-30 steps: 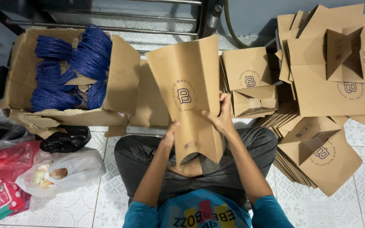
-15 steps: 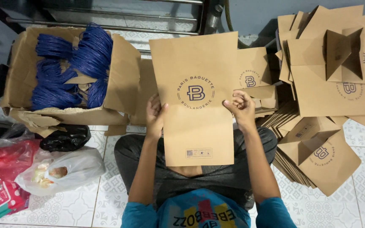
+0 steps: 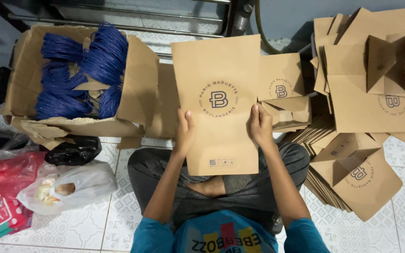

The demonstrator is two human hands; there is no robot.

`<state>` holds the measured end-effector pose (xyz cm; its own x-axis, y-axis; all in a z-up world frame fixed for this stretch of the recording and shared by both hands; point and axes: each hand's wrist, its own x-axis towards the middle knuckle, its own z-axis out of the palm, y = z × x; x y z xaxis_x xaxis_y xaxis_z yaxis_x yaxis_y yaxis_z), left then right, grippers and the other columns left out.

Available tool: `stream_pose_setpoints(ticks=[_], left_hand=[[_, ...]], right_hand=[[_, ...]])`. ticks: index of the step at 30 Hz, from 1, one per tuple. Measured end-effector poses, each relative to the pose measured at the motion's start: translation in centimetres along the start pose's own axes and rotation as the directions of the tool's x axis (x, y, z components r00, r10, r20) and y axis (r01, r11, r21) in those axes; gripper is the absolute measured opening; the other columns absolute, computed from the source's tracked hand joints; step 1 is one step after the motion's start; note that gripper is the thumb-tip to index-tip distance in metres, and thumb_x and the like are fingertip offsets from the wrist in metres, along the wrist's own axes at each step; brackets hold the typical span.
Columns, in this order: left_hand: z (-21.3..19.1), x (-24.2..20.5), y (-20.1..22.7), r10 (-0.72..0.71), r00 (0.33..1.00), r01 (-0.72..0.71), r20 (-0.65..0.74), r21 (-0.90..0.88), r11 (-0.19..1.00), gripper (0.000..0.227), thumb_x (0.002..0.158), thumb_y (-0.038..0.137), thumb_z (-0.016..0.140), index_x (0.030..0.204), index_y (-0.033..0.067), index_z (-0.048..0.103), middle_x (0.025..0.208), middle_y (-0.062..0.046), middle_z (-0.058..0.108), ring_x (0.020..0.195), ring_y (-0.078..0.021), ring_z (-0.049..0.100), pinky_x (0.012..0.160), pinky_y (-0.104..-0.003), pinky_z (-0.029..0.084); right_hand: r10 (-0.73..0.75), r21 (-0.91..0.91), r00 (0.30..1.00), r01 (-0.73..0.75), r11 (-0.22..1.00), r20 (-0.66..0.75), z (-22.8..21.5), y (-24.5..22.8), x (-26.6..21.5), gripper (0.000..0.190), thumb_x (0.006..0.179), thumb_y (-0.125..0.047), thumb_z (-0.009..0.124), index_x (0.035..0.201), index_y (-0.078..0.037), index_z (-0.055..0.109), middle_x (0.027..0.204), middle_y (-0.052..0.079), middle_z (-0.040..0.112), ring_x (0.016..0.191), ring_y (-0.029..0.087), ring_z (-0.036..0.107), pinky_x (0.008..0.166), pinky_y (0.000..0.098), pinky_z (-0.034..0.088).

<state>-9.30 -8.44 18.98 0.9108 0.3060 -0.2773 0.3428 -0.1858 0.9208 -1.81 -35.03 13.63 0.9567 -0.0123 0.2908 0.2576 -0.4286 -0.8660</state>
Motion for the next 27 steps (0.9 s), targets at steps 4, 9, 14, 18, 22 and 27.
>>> stream_pose_setpoints(ticks=[4,9,14,18,22,27], left_hand=[[1.1,1.7,-2.1,0.232,0.962,-0.211,-0.141,0.148,0.966,0.047,0.11,0.032,0.033,0.142,-0.0007,0.041,0.123,-0.037,0.061,0.116,-0.0517,0.06,0.099,-0.059,0.048],[0.4,5.5,-4.0,0.063,0.995,-0.08,-0.081,-0.228,0.97,0.066,0.106,0.05,0.043,0.152,0.0024,0.044,0.149,-0.031,0.047,0.14,-0.0447,0.044,0.116,-0.054,0.036],[0.6,12.0,-10.8,0.088,0.994,-0.018,0.069,-0.68,0.733,0.025,0.094,0.021,0.078,0.113,0.0047,0.075,0.096,-0.007,0.074,0.089,-0.0185,0.072,0.079,-0.034,0.061],[-0.1,15.4,-10.8,0.2,0.977,-0.213,-0.071,-0.337,0.917,0.023,0.096,0.031,0.076,0.109,0.012,0.078,0.094,-0.008,0.077,0.09,-0.0156,0.072,0.075,-0.035,0.058],[-0.4,19.1,-8.1,0.362,0.906,-0.278,-0.218,0.339,0.899,0.02,0.099,0.018,0.056,0.094,0.0086,0.072,0.083,-0.018,0.072,0.089,-0.0377,0.073,0.078,-0.049,0.054],[2.1,27.4,-7.0,0.233,0.966,-0.094,-0.115,0.681,0.726,0.03,0.093,0.015,0.063,0.123,0.0165,0.07,0.115,-0.011,0.075,0.12,-0.0305,0.064,0.108,-0.057,0.031]], right_hand=[[0.092,-0.111,0.996,-0.092,0.99,-0.006,1.2,-2.5,-0.7,0.035,0.112,-0.021,0.04,0.125,0.0,0.064,0.086,0.028,0.069,0.086,0.041,0.067,0.073,0.0508,0.051],[0.062,-0.015,0.994,-0.064,0.998,-0.086,2.5,2.7,0.4,0.032,0.112,-0.014,0.042,0.12,0.0,0.069,0.092,0.029,0.07,0.091,0.038,0.069,0.081,0.049,0.051],[0.02,0.146,0.999,-0.013,0.989,-0.044,3.6,5.9,1.6,0.035,0.114,-0.014,0.039,0.094,-0.004,0.066,0.077,0.006,0.063,0.079,0.017,0.055,0.08,0.0358,0.048],[-0.026,0.023,0.999,0.026,0.999,-0.019,5.0,5.8,2.0,0.035,0.114,-0.017,0.042,0.085,-0.003,0.057,0.07,0.016,0.055,0.072,0.028,0.055,0.075,0.0403,0.045],[0.125,0.112,0.992,-0.126,0.986,0.012,9.3,4.2,0.5,0.034,0.111,-0.025,0.051,0.085,-0.005,0.06,0.071,0.015,0.06,0.073,0.029,0.06,0.072,0.0431,0.049],[0.269,0.271,0.957,-0.289,0.918,0.106,13.6,4.5,-2.7,0.045,0.097,-0.03,0.075,0.06,-0.014,0.056,0.06,0.002,0.067,0.061,0.012,0.059,0.064,0.0291,0.048]])
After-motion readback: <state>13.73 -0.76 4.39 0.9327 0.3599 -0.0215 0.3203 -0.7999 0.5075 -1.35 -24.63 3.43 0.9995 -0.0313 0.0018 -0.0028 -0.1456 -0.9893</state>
